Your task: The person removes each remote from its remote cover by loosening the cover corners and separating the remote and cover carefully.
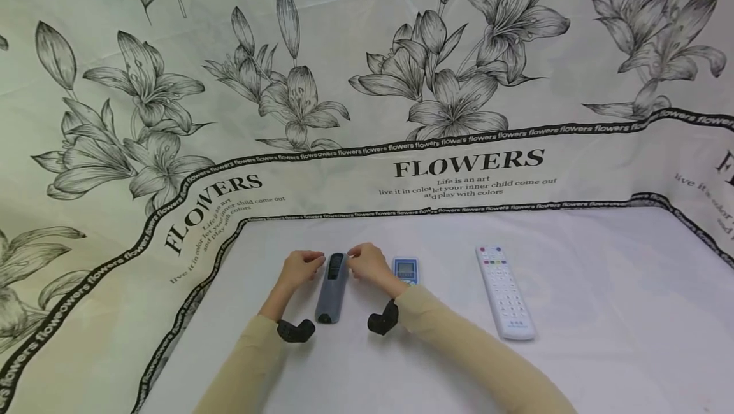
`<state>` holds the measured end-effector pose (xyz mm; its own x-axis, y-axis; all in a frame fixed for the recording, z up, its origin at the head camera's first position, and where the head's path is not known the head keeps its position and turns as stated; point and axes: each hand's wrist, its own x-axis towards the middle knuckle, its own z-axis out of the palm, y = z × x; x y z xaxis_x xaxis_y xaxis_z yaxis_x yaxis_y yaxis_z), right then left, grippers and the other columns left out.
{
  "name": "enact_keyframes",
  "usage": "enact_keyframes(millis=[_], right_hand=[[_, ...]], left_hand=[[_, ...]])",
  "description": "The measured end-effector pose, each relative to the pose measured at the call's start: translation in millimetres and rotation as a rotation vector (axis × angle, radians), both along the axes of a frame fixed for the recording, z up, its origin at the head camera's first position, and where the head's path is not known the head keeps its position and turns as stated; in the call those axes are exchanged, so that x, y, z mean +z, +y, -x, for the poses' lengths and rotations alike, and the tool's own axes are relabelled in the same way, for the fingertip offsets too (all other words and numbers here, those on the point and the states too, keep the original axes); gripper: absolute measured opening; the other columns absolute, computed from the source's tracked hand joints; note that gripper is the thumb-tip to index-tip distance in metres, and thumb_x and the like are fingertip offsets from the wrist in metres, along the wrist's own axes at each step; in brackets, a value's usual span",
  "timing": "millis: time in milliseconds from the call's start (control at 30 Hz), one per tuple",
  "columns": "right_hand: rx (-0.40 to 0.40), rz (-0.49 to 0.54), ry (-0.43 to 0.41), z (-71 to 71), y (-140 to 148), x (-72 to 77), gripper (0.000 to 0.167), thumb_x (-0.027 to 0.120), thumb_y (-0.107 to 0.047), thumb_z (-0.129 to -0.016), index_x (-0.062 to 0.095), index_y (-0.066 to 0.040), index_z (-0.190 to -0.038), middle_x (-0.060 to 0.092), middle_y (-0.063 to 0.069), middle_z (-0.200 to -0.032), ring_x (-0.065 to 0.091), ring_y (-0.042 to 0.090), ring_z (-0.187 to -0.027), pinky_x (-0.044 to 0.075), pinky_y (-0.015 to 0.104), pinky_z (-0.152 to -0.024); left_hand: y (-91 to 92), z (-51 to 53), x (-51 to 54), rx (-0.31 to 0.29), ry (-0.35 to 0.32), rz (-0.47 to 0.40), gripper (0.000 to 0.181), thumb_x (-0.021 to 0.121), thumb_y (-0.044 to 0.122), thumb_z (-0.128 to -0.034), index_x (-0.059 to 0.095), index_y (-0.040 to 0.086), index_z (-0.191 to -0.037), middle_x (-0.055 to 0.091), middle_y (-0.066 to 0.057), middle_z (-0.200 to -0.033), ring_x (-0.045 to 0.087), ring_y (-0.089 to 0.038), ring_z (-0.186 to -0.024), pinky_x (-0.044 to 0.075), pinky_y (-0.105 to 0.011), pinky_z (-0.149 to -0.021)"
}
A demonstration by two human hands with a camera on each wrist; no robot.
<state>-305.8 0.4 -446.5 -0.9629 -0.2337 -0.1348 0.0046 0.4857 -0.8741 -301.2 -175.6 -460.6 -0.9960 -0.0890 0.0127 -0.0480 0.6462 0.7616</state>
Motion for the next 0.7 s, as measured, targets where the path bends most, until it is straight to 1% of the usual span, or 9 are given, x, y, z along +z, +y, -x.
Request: enact_keyframes(millis=[133,200,333,433,533,700], right_hand=[[-0.012,-0.038,0.017,7.5,0.5,-1.6,0.035,0.058,-0.005,-0.088,0.061,0.007,-0.12,0.069,0.018,-0.097,0.056,0.01,-0.06,0.048,0.022,-0.058],[-0.023,-0.049,0.019,10.3,0.2,-2.6,0.033,0.059,-0.006,-0.088,0.062,0.007,-0.119,0.07,0.018,-0.1,0.058,0.01,-0.062,0.049,0.023,-0.06],[-0.022,-0.059,0.023,15.3,-3.2,-6.8,0.029,0.061,-0.01,-0.09,0.066,0.006,-0.114,0.07,0.02,-0.109,0.064,0.011,-0.067,0.053,0.023,-0.063],[-0.018,-0.049,0.009,16.9,-5.5,-10.5,0.028,0.063,-0.011,-0.09,0.068,0.006,-0.111,0.07,0.021,-0.108,0.067,0.012,-0.069,0.054,0.023,-0.063],[-0.02,-0.04,-0.012,17.4,-6.4,-12.0,0.028,0.063,-0.014,-0.09,0.068,0.006,-0.11,0.07,0.02,-0.106,0.068,0.013,-0.07,0.055,0.024,-0.064],[-0.026,-0.072,-0.019,19.6,-5.3,-10.6,0.034,0.065,-0.022,-0.09,0.068,0.005,-0.11,0.072,0.019,-0.101,0.069,0.013,-0.068,0.056,0.025,-0.064]], left_hand=[[7.2,6.5,-4.3,0.009,0.0,0.016,0.03,0.064,0.025,-0.0903,0.073,-0.001,-0.103,0.073,-0.015,-0.1,0.067,-0.026,-0.093,0.054,-0.037,-0.08],[9.8,8.5,-6.0,0.017,-0.013,0.022,0.031,0.065,0.026,-0.0899,0.073,-0.001,-0.102,0.073,-0.015,-0.1,0.067,-0.028,-0.095,0.054,-0.039,-0.082],[9.2,11.0,-9.0,0.06,-0.057,0.041,0.03,0.066,0.027,-0.0893,0.074,0.0,-0.099,0.073,-0.015,-0.099,0.067,-0.026,-0.09,0.054,-0.037,-0.078],[8.0,10.1,-10.2,0.082,-0.071,0.05,0.029,0.067,0.027,-0.0881,0.075,0.0,-0.096,0.073,-0.015,-0.096,0.067,-0.025,-0.085,0.054,-0.035,-0.073],[7.4,8.7,-9.2,0.076,-0.059,0.047,0.028,0.068,0.026,-0.0871,0.075,0.0,-0.094,0.074,-0.015,-0.094,0.068,-0.025,-0.085,0.054,-0.034,-0.073],[7.8,10.5,-5.2,0.058,-0.044,0.051,0.028,0.068,0.027,-0.0871,0.076,0.001,-0.095,0.074,-0.014,-0.095,0.068,-0.027,-0.09,0.053,-0.035,-0.075]])
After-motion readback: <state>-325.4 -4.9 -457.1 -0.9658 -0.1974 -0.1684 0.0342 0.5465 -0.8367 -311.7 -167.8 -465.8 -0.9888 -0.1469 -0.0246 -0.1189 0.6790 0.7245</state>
